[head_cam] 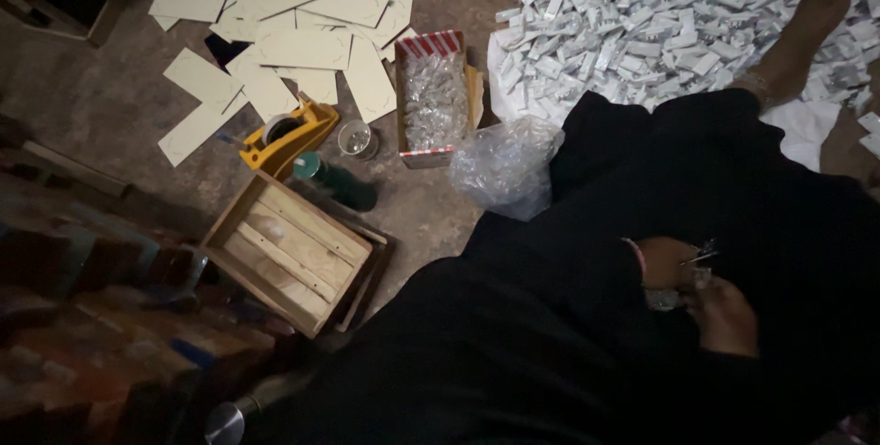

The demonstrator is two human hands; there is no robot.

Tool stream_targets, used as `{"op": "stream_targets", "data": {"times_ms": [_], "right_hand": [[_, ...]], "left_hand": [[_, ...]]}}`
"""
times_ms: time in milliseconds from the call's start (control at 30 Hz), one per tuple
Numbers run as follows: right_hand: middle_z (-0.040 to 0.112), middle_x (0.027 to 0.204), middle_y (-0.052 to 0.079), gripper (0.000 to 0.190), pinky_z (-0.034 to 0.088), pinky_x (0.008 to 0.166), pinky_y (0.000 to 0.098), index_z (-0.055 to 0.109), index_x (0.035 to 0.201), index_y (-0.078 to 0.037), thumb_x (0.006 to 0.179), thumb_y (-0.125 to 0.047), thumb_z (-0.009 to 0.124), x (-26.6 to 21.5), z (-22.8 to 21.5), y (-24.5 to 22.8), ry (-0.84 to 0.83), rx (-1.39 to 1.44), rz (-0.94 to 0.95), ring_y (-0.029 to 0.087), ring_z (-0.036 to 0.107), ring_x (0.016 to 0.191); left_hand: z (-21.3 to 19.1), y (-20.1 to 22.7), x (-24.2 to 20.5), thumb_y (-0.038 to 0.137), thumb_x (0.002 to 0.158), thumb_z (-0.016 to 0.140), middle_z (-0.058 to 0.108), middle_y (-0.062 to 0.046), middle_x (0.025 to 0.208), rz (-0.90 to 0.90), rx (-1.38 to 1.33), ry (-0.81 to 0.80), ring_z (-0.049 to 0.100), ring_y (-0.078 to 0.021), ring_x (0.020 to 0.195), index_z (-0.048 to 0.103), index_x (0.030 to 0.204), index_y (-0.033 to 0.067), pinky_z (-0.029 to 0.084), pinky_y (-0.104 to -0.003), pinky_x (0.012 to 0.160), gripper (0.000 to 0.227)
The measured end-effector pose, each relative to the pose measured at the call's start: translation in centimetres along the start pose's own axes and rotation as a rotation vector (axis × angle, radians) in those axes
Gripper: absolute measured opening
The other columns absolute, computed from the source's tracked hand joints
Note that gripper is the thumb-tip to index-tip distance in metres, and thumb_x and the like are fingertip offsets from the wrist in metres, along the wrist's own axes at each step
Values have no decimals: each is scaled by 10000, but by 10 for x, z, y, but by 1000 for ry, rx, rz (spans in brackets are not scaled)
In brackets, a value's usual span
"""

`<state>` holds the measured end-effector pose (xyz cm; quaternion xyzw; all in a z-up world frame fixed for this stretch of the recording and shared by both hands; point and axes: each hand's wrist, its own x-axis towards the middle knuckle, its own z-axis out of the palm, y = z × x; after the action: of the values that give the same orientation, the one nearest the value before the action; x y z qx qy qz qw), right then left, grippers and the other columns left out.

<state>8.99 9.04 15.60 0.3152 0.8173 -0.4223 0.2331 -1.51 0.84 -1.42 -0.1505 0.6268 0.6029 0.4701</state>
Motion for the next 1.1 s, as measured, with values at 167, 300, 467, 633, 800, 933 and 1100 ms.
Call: {"op": "stream_targets", "data": {"times_ms": [167, 300, 467, 633, 800, 933, 1100], "right_hand": [[675, 1077, 138, 362, 490, 882, 401, 639, 1263, -60, 1082, -352, 526, -9, 2, -5, 32, -39, -3, 225, 633, 967], [677, 1044, 140, 400, 498, 857, 400, 637, 1247, -29, 1097, -376, 505, 1, -1, 7, -35, 87, -116, 224, 631, 934], [671, 1047, 126, 371, 498, 873, 402, 621, 1270, -48, 1088, -354, 517, 2, 9, 8, 74, 13, -89, 213, 631, 943], [675, 1042, 132, 355, 501, 867, 416, 619, 1282, -69, 1076, -344, 529, 18, 10, 19, 86, -59, 13, 216, 623, 919], [689, 1028, 87, 319, 516, 801, 366, 660, 1247, -66, 1054, -296, 551, 75, 14, 41, -31, -165, -367, 183, 650, 886], [684, 982, 101, 402, 495, 735, 366, 676, 1263, -79, 1094, -379, 467, 93, 19, 59, -147, -100, 9, 196, 644, 824], [656, 891, 64, 273, 503, 682, 309, 662, 1127, 13, 1000, -229, 660, 62, 25, 64, -149, 442, -361, 140, 612, 767]], "left_hand": [[-17, -7, -59, 303, 971, 600, 760, -148, 1103, 650, 434, -139, 731, -267, 984, 723, 1163, 66, 585, -408, 852, 328], [-17, -5, -78, 310, 993, 562, 757, -137, 1100, 603, 470, -87, 728, -256, 988, 724, 1164, 79, 578, -413, 861, 329], [-5, 9, -74, 312, 956, 631, 769, -125, 1082, 667, 630, -42, 743, -245, 969, 729, 1145, 80, 600, -400, 860, 315], [3, 18, -68, 325, 969, 593, 760, -123, 1027, 202, 257, 128, 734, -249, 927, 733, 1105, 77, 606, -408, 818, 315], [-19, -13, -88, 300, 934, 632, 767, -159, 1017, 650, 778, 174, 739, -290, 912, 744, 1124, 43, 604, -408, 800, 338], [-18, -9, -90, 251, 972, 606, 734, -133, 973, 412, 777, 42, 725, -240, 817, 708, 1098, 52, 605, -385, 718, 257], [-24, -15, -86, 187, 876, 714, 739, -126, 845, 646, 490, 170, 710, -248, 722, 756, 967, 25, 562, -391, 673, 190]]}}
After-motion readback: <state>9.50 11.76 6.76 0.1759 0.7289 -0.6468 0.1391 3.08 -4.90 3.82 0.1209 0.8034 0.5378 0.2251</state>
